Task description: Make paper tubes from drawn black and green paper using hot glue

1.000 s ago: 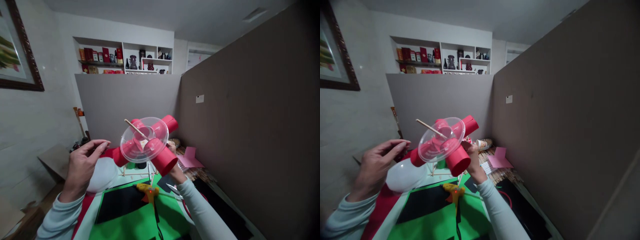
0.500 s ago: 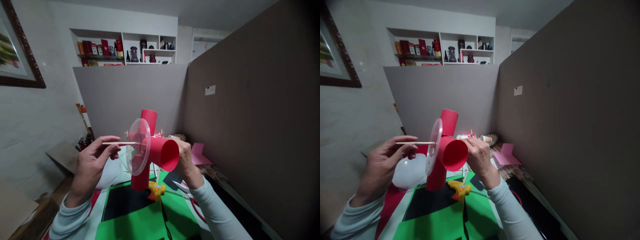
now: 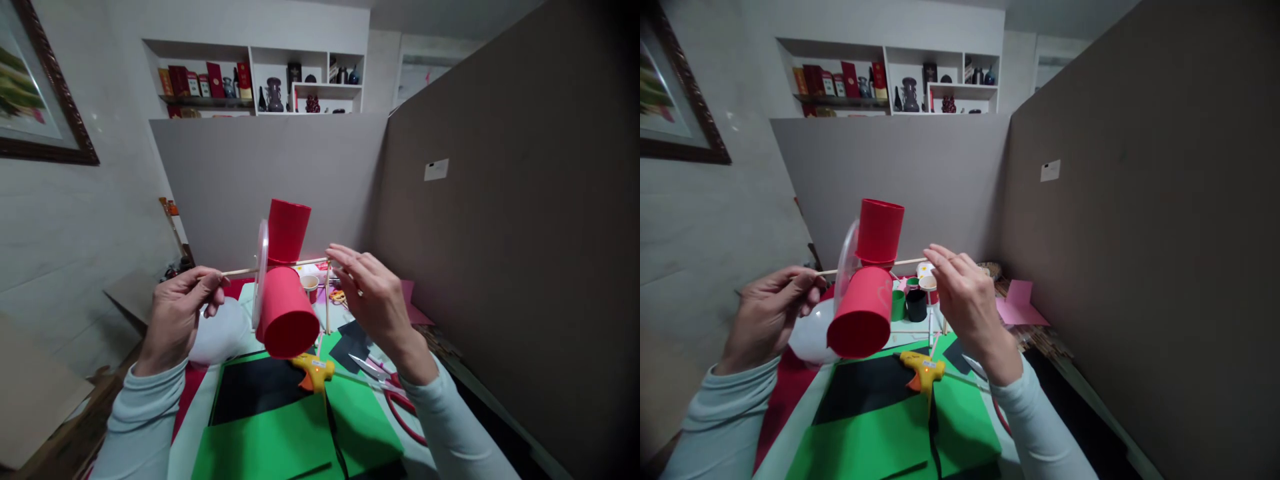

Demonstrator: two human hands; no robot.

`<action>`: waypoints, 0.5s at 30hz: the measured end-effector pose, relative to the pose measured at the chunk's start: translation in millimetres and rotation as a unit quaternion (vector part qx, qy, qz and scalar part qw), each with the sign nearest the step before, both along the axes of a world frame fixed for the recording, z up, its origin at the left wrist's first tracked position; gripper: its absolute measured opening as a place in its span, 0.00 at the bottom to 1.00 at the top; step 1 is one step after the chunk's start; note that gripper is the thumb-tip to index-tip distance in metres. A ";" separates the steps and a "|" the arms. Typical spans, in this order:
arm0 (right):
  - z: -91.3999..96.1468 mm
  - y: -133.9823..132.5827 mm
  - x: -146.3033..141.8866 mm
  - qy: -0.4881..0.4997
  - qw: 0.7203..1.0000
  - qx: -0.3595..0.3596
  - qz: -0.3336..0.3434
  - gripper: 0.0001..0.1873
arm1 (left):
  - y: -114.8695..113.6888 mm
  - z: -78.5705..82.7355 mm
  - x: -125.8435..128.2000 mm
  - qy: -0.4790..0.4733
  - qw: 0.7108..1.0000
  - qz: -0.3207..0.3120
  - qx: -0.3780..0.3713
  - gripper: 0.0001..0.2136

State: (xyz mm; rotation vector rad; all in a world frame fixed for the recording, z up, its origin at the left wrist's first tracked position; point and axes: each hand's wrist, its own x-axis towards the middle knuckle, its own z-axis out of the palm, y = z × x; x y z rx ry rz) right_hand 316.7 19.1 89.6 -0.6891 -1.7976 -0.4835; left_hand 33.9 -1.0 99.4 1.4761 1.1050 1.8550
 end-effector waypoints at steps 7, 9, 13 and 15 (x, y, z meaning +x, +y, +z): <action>19.4 -52.0 -8.2 0.024 0.988 0.002 0.151 0.16 | 5.7 0.5 -2.8 -0.078 0.997 -0.007 -0.001 0.18; 21.4 -64.1 -14.5 -0.012 0.983 0.006 0.181 0.17 | 5.0 0.9 -3.6 -0.091 0.996 -0.006 -0.004 0.19; 21.5 -79.2 -29.1 -0.092 0.978 0.037 0.183 0.30 | 2.8 1.4 -2.3 -0.093 0.996 -0.008 -0.003 0.18; 18.0 -80.9 -36.7 -0.124 0.974 0.037 0.185 0.32 | 3.1 0.3 -0.5 -0.095 0.995 -0.007 0.004 0.16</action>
